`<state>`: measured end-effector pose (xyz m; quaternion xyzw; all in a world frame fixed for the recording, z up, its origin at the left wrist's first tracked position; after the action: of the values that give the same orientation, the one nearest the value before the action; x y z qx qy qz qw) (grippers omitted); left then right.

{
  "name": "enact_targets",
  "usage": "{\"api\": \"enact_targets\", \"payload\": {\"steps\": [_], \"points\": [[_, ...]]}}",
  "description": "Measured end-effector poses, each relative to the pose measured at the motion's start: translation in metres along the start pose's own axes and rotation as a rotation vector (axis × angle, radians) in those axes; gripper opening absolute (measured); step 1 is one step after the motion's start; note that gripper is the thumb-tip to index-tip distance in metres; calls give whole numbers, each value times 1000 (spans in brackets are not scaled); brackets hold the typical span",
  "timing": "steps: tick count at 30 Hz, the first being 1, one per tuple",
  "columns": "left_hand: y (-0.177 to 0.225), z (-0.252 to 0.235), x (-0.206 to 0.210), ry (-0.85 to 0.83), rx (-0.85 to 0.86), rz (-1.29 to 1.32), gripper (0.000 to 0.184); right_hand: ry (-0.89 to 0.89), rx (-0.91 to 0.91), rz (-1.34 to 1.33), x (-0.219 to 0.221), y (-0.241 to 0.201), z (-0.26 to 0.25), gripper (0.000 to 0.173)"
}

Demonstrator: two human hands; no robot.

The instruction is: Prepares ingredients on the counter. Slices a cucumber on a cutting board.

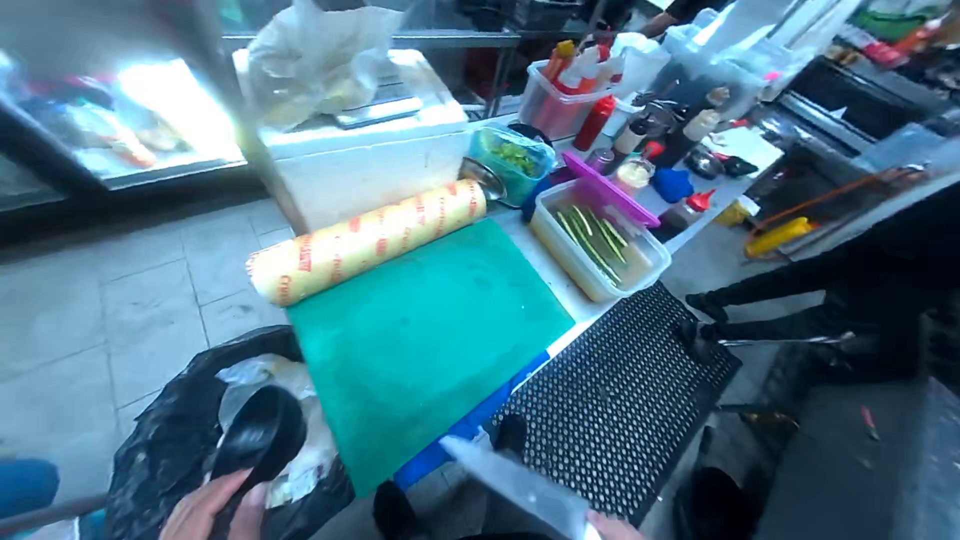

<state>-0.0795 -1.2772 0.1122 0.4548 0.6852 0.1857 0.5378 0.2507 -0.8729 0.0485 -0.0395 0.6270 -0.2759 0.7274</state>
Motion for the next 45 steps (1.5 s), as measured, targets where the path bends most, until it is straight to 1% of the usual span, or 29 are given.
{"api": "enact_targets", "payload": {"steps": [2,4,5,6,7,8,10,12,15,17,20,22,24,26,28,30,33,37,39,41,43,45], "points": [[32,-24,31,-17,38,5,29,-23,-290,68,9,0,-50,39],[61,-42,61,1,57,-7,30,34,-568,137,12,0,-97,39],[74,-48,74,19,56,-32,31,65,-670,148,11,-2,-120,42],[87,-53,85,34,45,-61,31,60,-734,137,10,-6,-140,48],[99,-55,96,46,26,-88,31,16,-763,113,10,-9,-158,56],[110,-56,105,57,3,-115,31,-66,-768,92,12,-11,-173,63],[132,-55,121,86,-49,-150,30,-208,-766,74,10,-4,-196,69],[150,-49,133,121,-116,-199,29,-241,-764,82,3,17,-209,68],[163,-29,137,153,-189,-259,30,-277,-727,113,-18,55,-212,72],[168,-18,135,170,-232,-287,30,-399,-660,143,-38,79,-209,69],[174,-10,128,203,-266,-316,29,-571,-619,149,-65,93,-203,55],[176,-9,124,228,-294,-325,30,-781,-621,81,-74,83,-202,51],[175,-14,126,251,-307,-319,29,-964,-650,-48,-73,52,-209,40],[172,-23,131,258,-303,-301,29,-1076,-688,-172,-58,14,-220,32],[167,-35,136,243,-293,-298,29,-1150,-686,-233,-34,-19,-235,34],[161,-48,142,222,-283,-301,29,-1201,-628,-211,-8,-37,-249,38],[145,-62,150,196,-279,-292,27,-1238,-517,-202,19,-35,-259,39],[118,-73,158,154,-240,-271,28,-1137,-518,-193,20,-17,-267,44],[109,-73,160,130,-218,-271,28,-1086,-479,-164,14,-3,-272,46],[102,-75,162,99,-181,-289,28,-1091,-391,-131,4,16,-277,47],[96,-77,166,67,-116,-309,29,-1133,-254,-143,-8,43,-276,45],[93,-79,173,36,-46,-299,28,-1153,-78,-209,-20,84,-267,39]]}}
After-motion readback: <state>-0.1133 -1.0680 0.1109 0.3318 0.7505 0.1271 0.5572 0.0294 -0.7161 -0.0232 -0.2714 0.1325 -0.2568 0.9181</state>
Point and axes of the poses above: each hand's wrist, its own z-axis away from the middle knuckle, its own x-axis out of the palm, y = z × x, the point moved 8 cm from there along -z, towards the middle knuckle, and after that the axes turned 1 degree about y, right-handed, at the moved point
